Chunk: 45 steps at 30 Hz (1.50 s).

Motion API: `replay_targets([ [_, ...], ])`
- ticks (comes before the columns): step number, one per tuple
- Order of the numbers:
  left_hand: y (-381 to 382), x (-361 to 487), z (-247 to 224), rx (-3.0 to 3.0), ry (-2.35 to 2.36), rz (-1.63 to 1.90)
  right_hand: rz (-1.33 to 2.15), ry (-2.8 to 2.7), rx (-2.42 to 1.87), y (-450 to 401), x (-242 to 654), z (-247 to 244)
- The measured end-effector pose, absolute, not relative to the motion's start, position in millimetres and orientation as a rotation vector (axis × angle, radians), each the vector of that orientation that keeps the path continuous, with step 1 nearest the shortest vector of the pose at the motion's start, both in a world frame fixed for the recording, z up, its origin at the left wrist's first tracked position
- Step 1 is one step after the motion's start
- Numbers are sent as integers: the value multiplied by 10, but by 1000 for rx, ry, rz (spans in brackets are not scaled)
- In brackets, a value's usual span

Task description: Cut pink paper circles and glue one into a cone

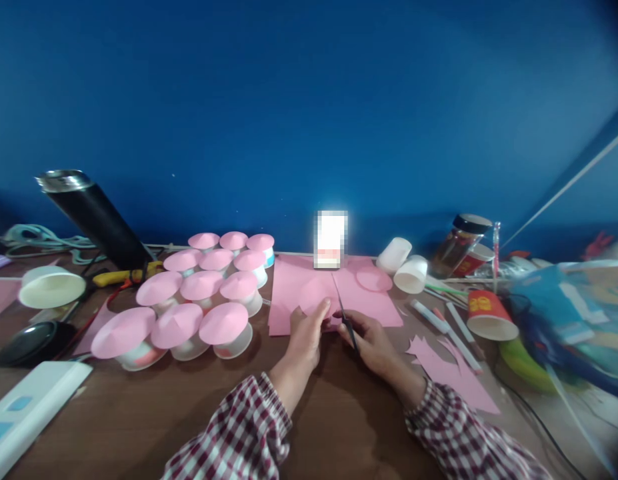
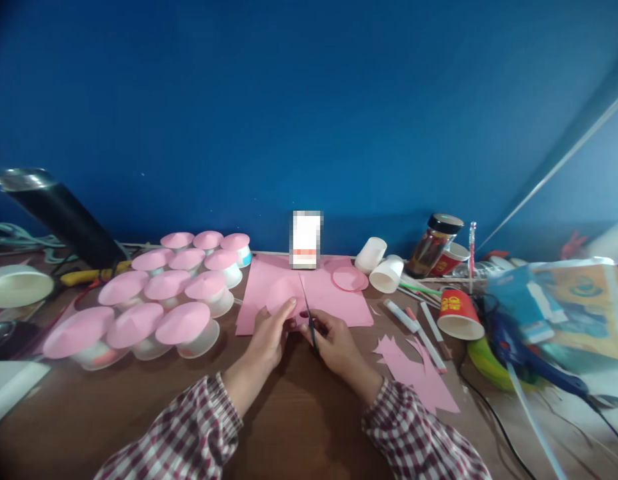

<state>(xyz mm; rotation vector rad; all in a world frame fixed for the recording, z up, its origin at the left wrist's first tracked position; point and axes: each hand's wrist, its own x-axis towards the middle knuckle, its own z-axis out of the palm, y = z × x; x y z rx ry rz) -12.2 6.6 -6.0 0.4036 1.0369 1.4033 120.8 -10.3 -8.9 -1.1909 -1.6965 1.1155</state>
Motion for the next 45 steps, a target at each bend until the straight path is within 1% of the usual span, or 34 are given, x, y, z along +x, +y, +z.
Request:
replay_targets([
  [8, 57, -126, -39, 424, 1039, 1395, 1126, -1704, -1141, -104, 1201, -54],
  [14, 57, -125, -11, 384, 1042, 1391, 1096, -1719, -1152, -101, 1201, -28],
  [23, 32, -138, 69, 375, 1058, 1380, 1143, -1682, -1178, -105, 1203, -57],
  [31, 47, -136, -29, 492, 955, 1393, 1152, -1636, -1163, -99, 1186, -9],
  [36, 55, -126, -61, 534, 962, 1342, 1184, -1622, -1117, -99, 1194, -30],
  [45, 57, -120, -73, 519, 964, 1373, 1181, -1644, -1102, -102, 1190, -22],
])
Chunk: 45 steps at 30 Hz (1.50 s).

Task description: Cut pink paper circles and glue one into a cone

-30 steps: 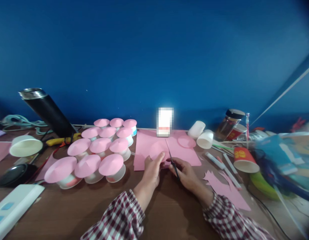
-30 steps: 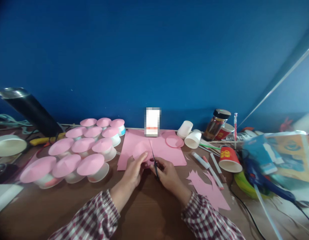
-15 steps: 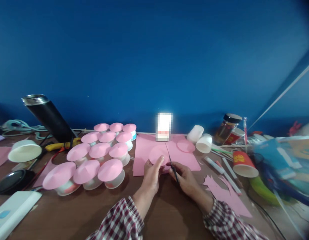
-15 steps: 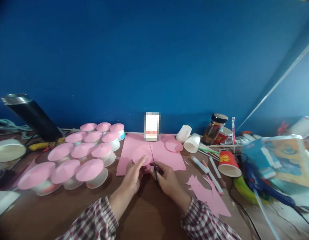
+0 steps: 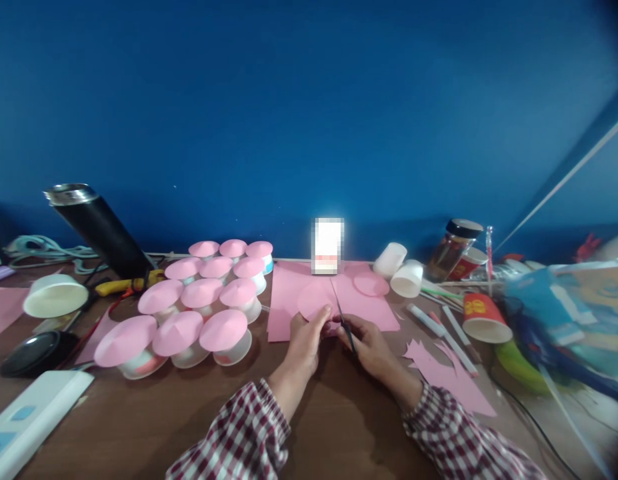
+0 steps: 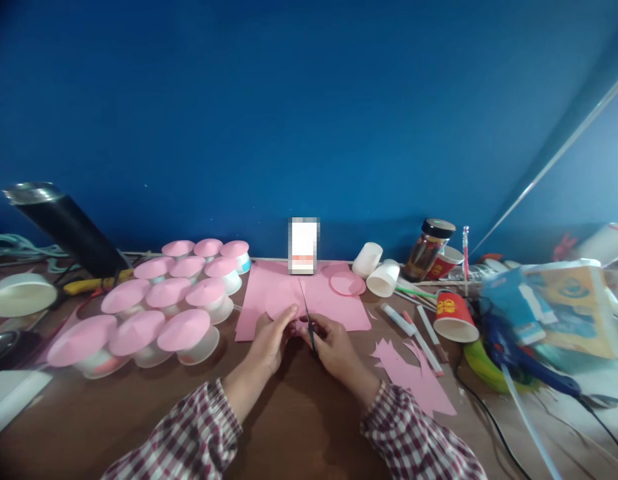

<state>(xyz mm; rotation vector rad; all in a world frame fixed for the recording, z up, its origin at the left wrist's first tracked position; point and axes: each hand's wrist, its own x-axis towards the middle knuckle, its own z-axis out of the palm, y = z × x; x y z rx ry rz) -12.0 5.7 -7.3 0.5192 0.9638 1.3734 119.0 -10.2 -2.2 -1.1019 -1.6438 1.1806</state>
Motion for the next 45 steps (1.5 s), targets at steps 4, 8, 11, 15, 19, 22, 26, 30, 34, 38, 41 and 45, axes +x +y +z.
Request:
replay_targets([
  [4, 60, -119, -91, 516, 956, 1379, 1163, -1653, -1117, -106, 1185, -25],
  [8, 62, -118, -94, 491, 966, 1384, 1133, -1667, -1123, -109, 1184, -18],
  [11, 62, -117, -81, 482, 977, 1379, 1154, -1666, -1137, -108, 1189, -22],
  [15, 56, -115, -59, 468, 982, 1378, 1181, -1646, -1129, -105, 1194, -36],
  [19, 53, -119, -56, 490, 972, 1380, 1165, -1661, -1106, -100, 1195, -35],
  [22, 59, -121, -60, 500, 988, 1379, 1170, -1673, -1125, -100, 1196, -32],
  [26, 64, -119, -46, 468, 1009, 1368, 1168, -1661, -1149, -110, 1194, -23],
  [30, 60, -120, -32, 464, 1014, 1363, 1182, -1659, -1148, -116, 1191, -12],
  [34, 57, -120, -43, 470, 1009, 1379, 1157, -1667, -1156, -108, 1195, -40],
  [38, 57, -115, -51, 466, 987, 1388, 1150, -1674, -1162, -98, 1201, -63],
  [41, 60, -112, -42, 442, 999, 1409, 1147, -1680, -1166, -99, 1196, -48],
  [45, 61, -111, -22, 398, 1058, 1411, 1144, -1693, -1186, -110, 1187, -27],
])
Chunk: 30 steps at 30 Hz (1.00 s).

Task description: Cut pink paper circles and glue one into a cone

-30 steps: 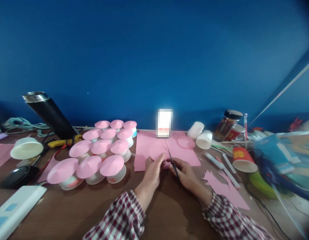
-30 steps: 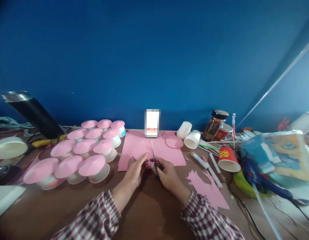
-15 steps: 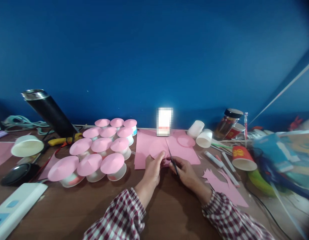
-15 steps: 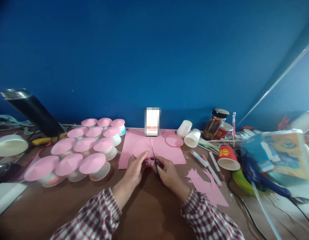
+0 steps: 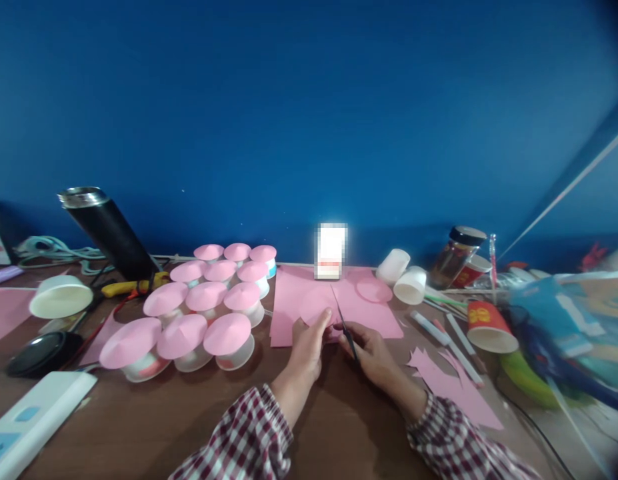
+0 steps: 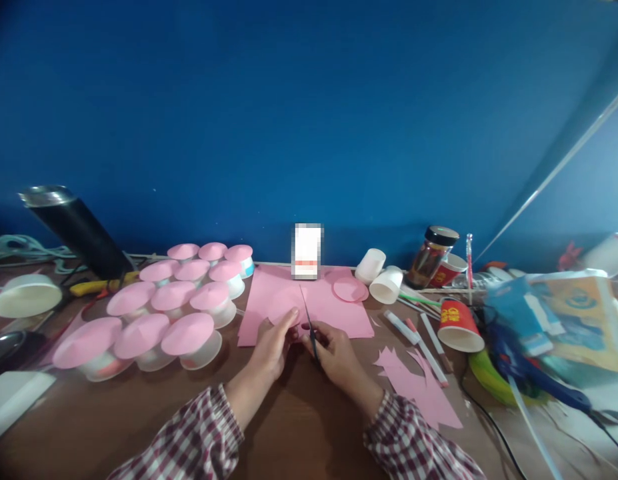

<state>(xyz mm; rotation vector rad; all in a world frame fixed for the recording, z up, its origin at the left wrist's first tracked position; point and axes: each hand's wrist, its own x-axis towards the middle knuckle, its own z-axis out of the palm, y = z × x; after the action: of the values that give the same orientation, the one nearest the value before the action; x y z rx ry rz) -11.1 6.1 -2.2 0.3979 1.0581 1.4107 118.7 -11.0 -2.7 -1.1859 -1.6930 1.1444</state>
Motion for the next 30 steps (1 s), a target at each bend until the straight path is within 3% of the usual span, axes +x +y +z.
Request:
replay_targets([
  [30, 50, -115, -22, 459, 1043, 1376, 1085, -1737, -1152, -107, 1194, -18],
])
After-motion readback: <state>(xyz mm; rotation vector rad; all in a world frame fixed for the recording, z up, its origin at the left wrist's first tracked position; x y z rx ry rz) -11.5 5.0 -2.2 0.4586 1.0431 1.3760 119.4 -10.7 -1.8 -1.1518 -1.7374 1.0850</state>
